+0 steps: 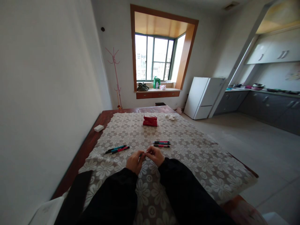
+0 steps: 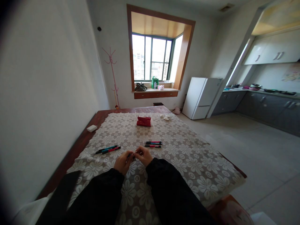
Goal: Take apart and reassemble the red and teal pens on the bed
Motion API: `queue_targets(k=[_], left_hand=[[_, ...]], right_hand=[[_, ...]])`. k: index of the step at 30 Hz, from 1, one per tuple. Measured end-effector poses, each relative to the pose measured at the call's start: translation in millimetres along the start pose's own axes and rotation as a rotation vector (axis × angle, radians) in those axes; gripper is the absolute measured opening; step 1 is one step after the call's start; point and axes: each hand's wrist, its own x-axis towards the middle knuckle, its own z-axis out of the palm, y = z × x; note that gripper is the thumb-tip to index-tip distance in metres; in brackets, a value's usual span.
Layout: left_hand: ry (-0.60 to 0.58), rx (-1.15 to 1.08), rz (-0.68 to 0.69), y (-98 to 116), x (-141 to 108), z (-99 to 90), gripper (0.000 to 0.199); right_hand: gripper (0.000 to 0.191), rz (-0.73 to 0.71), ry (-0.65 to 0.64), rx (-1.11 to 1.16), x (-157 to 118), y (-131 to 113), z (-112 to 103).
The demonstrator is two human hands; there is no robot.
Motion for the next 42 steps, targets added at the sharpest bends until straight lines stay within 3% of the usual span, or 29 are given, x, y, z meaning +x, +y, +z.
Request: queue_targets(k=[4, 7, 10, 27, 30, 32, 37, 42], left_hand=[[0.053, 0.071, -0.077, -9.7, 1.3, 6.3, 0.02], [0.064, 0.101, -0.086, -12.5, 2.4, 7.0, 0.019], [0.068, 0.116, -0.09, -11.4, 2.9, 5.4, 0.021], [0.065, 0.11, -0.077, -6.8, 3.1, 1.5, 0.024], [0.046, 0.118, -0.077, -6.3, 3.2, 0.6, 0.023], [0.047, 0.123, -0.082, -5.6, 3.0, 0.3, 0.022], [0.053, 0.135, -0.098, -2.8, 2.3, -0.7, 0.02], [0.029, 0.139, -0.098, 1.0, 2.0, -3.3, 0.019]], right_hand=[[0.003, -0.102, -0.042, -0.259, -1.7, -1.6, 0.6], [0.008, -0.224, -0.142, -0.561, -3.5, -1.0, -1.5], [0.009, -0.259, -0.227, -0.725, -4.2, 2.0, -2.9], [0.004, -0.282, -0.319, -0.809, -4.9, 2.6, -1.6], [0.007, -0.258, -0.284, -0.77, -4.7, 5.2, -1.2], [0.01, -0.205, -0.184, -0.683, -3.9, 6.7, -1.5], [0.017, -0.044, 0.115, -0.21, 2.5, 6.0, -4.5], [0.015, 0.057, 0.165, 0.193, 8.8, 4.9, -6.5]])
